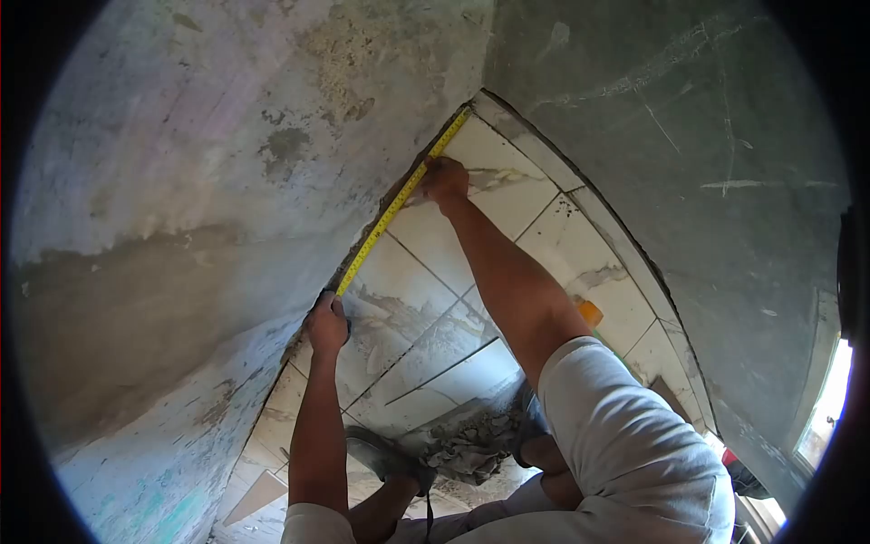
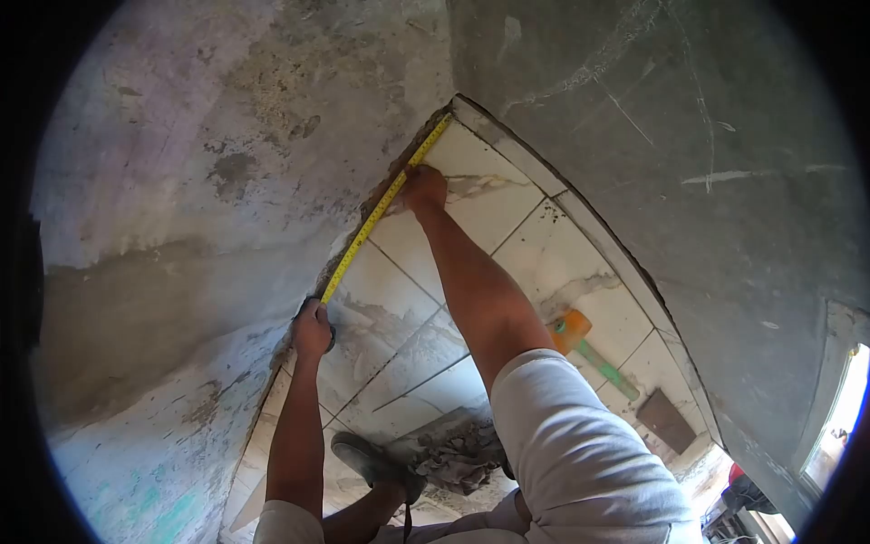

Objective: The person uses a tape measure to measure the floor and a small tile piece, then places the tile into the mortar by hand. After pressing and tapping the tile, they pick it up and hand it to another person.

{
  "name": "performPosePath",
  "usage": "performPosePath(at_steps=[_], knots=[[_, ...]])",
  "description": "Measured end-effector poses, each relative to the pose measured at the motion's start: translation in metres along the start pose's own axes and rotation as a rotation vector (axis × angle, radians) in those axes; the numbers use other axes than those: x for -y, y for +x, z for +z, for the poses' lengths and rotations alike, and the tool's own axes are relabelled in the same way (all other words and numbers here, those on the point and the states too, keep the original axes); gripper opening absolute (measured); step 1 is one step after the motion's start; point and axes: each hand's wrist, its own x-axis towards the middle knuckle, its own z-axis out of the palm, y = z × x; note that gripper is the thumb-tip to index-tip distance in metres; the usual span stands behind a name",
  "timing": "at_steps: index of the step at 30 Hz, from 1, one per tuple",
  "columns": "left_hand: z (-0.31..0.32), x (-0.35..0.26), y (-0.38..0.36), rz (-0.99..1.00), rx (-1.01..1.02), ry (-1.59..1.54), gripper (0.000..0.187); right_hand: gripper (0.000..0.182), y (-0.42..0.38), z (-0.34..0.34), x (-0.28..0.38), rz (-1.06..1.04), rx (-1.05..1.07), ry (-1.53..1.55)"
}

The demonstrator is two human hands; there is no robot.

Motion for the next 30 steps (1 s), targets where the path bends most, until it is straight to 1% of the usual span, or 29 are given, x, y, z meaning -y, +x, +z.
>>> performPosePath(at_steps=[1, 2, 3, 5, 7, 8, 10, 11, 12, 13, 14, 16, 17, 19, 23, 25, 26, 28, 30], knots=[[0.000, -0.003, 0.002, -0.023, 0.034, 0.000, 0.022, 0.026, -0.004, -0.005, 0.009, -0.032, -0.012, -0.073], [0.001, -0.005, 0.004, -0.047, 0.038, 0.030, 0.022, 0.028, -0.012, -0.012, 0.023, 0.055, 0.038, 0.046], [0.003, -0.005, 0.006, -0.084, 0.058, 0.025, 0.021, 0.029, -0.010, -0.013, 0.020, 0.141, 0.086, 0.165], [0.010, 0.000, 0.010, -0.079, 0.036, 0.013, 0.021, 0.029, -0.008, -0.012, 0.016, 0.116, 0.067, 0.132], [0.015, 0.002, 0.011, -0.074, 0.016, 0.005, 0.020, 0.029, -0.008, -0.009, 0.012, 0.009, 0.030, -0.054], [0.017, 0.004, 0.010, -0.070, -0.004, 0.001, 0.020, 0.029, -0.009, -0.008, 0.011, 0.008, 0.031, -0.054], [0.013, 0.001, 0.008, -0.068, -0.005, 0.005, 0.020, 0.029, -0.014, -0.010, 0.016, 0.066, 0.021, 0.079], [0.011, -0.002, 0.008, -0.065, -0.005, 0.008, 0.020, 0.029, -0.016, -0.011, 0.018, 0.064, 0.022, 0.082], [0.011, -0.003, 0.009, -0.067, -0.008, 0.009, 0.020, 0.029, -0.023, -0.018, 0.032, 0.143, 0.036, 0.172], [0.011, -0.004, 0.009, -0.071, -0.007, 0.013, 0.020, 0.029, -0.024, -0.019, 0.033, 0.225, 0.051, 0.262], [0.011, -0.004, 0.009, -0.073, -0.004, 0.016, 0.020, 0.029, -0.025, -0.018, 0.033, 0.228, 0.053, 0.265], [0.008, -0.006, 0.006, -0.073, -0.009, 0.030, 0.020, 0.029, -0.018, -0.013, 0.020, 0.111, 0.053, 0.204], [0.007, -0.008, 0.006, -0.071, -0.016, 0.038, 0.020, 0.029, -0.016, -0.010, 0.014, 0.109, 0.053, 0.204], [0.009, -0.008, 0.006, -0.075, -0.024, 0.044, 0.020, 0.032, -0.022, -0.011, 0.014, 0.075, -0.012, 0.083], [0.008, -0.011, 0.005, -0.088, -0.023, 0.055, 0.021, 0.033, -0.031, -0.018, 0.028, 0.081, -0.011, 0.159], [0.006, -0.010, 0.006, -0.074, -0.020, 0.044, 0.021, 0.033, -0.032, -0.018, 0.033, 0.209, 0.001, 0.327], [0.006, -0.009, 0.006, -0.061, -0.017, 0.031, 0.021, 0.033, -0.031, -0.019, 0.036, 0.210, -0.002, 0.327], [0.010, -0.005, 0.006, -0.059, -0.021, 0.021, 0.021, 0.025, -0.028, -0.024, 0.044, 0.307, 0.054, 0.304], [0.010, -0.005, 0.007, -0.058, -0.028, 0.010, 0.021, 0.024, -0.028, -0.028, 0.048, 0.329, 0.057, 0.339]])
